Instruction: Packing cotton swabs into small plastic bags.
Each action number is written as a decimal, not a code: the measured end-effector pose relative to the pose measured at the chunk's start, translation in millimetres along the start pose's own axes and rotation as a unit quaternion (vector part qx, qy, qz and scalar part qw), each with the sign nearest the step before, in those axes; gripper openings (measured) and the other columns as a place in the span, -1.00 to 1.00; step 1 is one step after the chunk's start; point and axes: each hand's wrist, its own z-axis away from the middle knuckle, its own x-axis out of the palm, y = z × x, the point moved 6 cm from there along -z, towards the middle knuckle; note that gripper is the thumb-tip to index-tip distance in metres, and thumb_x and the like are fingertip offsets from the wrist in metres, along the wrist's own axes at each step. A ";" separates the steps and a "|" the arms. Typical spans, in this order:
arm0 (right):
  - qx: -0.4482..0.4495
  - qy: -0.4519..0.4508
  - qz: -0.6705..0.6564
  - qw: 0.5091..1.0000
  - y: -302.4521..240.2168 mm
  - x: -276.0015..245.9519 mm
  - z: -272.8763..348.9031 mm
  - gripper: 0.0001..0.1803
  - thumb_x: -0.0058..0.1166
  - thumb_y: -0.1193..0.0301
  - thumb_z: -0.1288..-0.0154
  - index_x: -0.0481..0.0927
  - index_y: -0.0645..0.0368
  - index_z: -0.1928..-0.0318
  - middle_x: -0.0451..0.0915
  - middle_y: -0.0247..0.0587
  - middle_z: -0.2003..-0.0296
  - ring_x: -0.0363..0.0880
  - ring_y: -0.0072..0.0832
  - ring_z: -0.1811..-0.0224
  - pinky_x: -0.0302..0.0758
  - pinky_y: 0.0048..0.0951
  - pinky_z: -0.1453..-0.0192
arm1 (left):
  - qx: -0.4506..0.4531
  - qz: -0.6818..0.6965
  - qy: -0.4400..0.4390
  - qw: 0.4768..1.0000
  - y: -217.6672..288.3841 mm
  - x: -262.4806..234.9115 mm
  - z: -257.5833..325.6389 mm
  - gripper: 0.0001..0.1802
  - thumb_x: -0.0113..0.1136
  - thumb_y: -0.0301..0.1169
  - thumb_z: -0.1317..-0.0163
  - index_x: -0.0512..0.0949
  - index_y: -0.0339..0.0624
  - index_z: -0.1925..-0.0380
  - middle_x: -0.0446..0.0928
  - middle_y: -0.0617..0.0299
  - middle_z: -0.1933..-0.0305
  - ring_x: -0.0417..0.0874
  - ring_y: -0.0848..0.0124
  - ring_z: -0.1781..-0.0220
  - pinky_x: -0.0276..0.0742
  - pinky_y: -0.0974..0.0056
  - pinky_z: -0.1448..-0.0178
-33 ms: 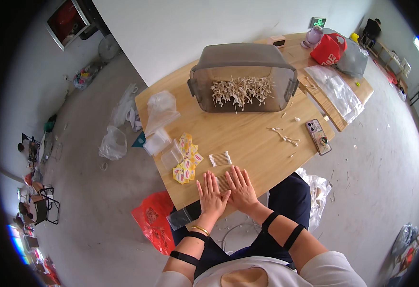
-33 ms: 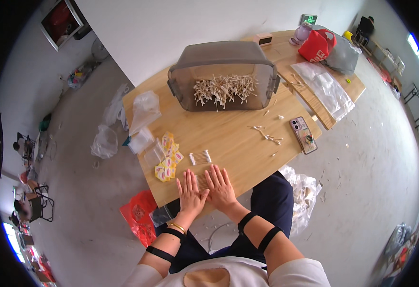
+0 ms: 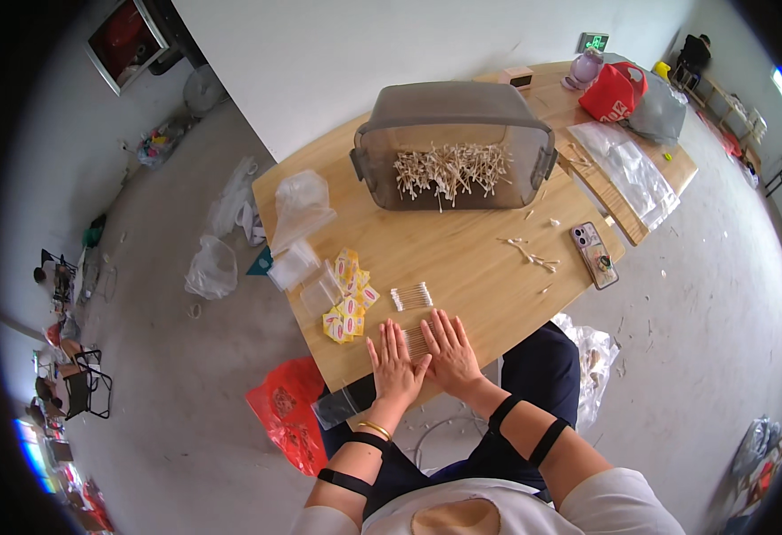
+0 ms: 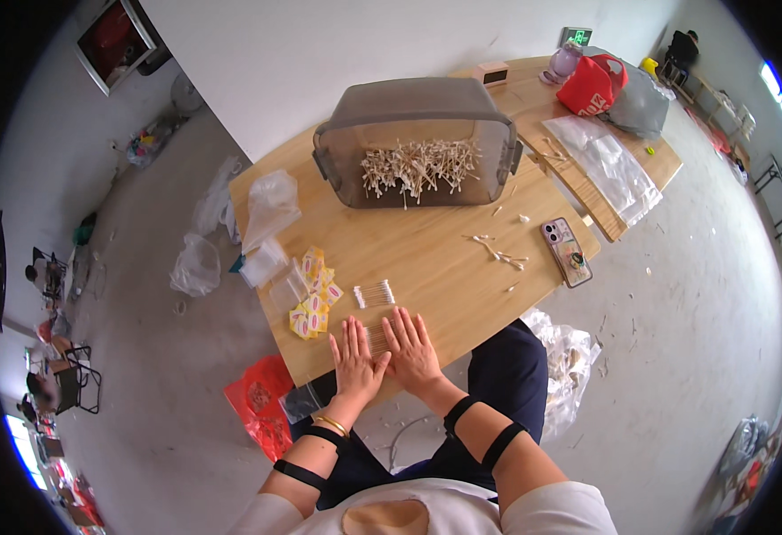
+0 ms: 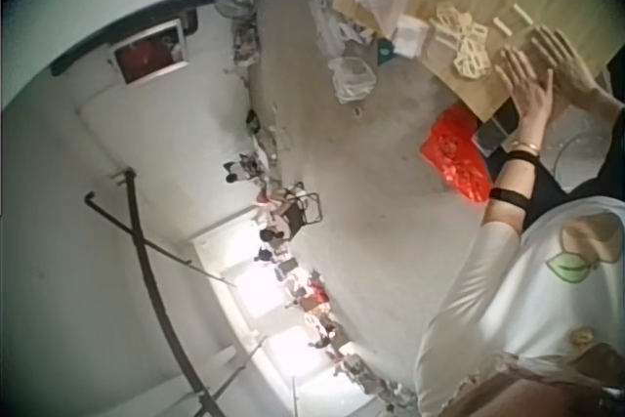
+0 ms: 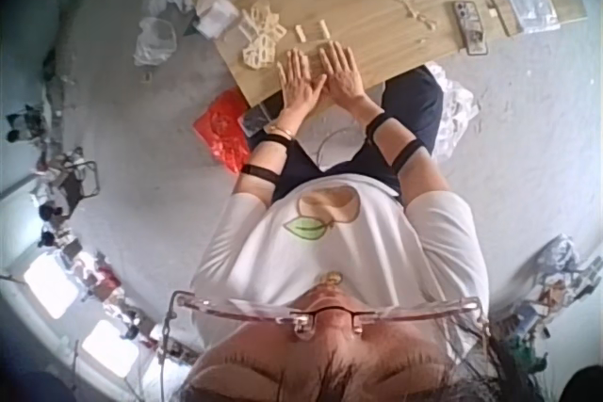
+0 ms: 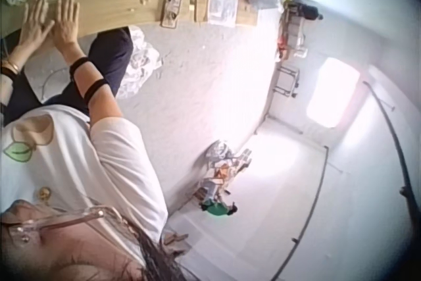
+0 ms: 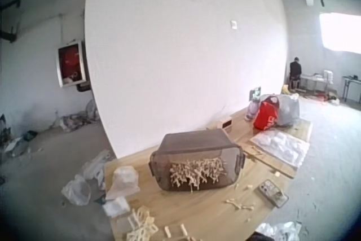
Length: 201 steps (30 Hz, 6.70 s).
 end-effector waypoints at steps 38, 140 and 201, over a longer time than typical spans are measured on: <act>0.003 -0.015 0.003 1.000 -3.2 -6.6 -0.5 -0.01 0.04 -0.15 -0.33 0.10 0.29 -0.52 -0.03 0.23 -0.54 -0.16 0.01 -0.64 -0.23 0.04 -0.67 | -0.217 0.004 0.171 0.961 -115.9 -66.2 -25.9 -0.63 0.42 -0.09 -0.13 0.55 0.02 0.18 0.50 0.18 0.05 0.46 0.12 -0.16 0.24 -0.02 -0.26; -0.002 0.005 0.019 1.000 -3.8 -2.9 1.7 -0.02 0.05 -0.18 -0.29 0.14 0.19 -0.52 0.00 0.15 -0.55 -0.14 -0.06 -0.64 -0.22 0.02 -0.67 | -0.251 0.153 0.047 0.955 -127.4 -73.9 74.5 -0.75 0.29 -0.21 -0.28 0.62 -0.16 0.42 0.65 0.13 0.48 0.71 0.17 0.40 0.57 0.08 0.29; 0.100 0.168 -0.085 0.977 68.1 -58.5 -47.5 -0.52 0.24 0.38 -0.19 0.53 0.10 -0.15 0.45 0.01 -0.16 0.38 -0.01 -0.24 0.35 -0.04 -0.32 | -0.113 0.204 0.236 0.943 -45.0 -90.4 66.8 -0.43 0.14 -0.22 -0.31 0.33 -0.27 -0.24 0.37 -0.07 -0.26 0.31 -0.08 -0.36 0.09 -0.17 -0.45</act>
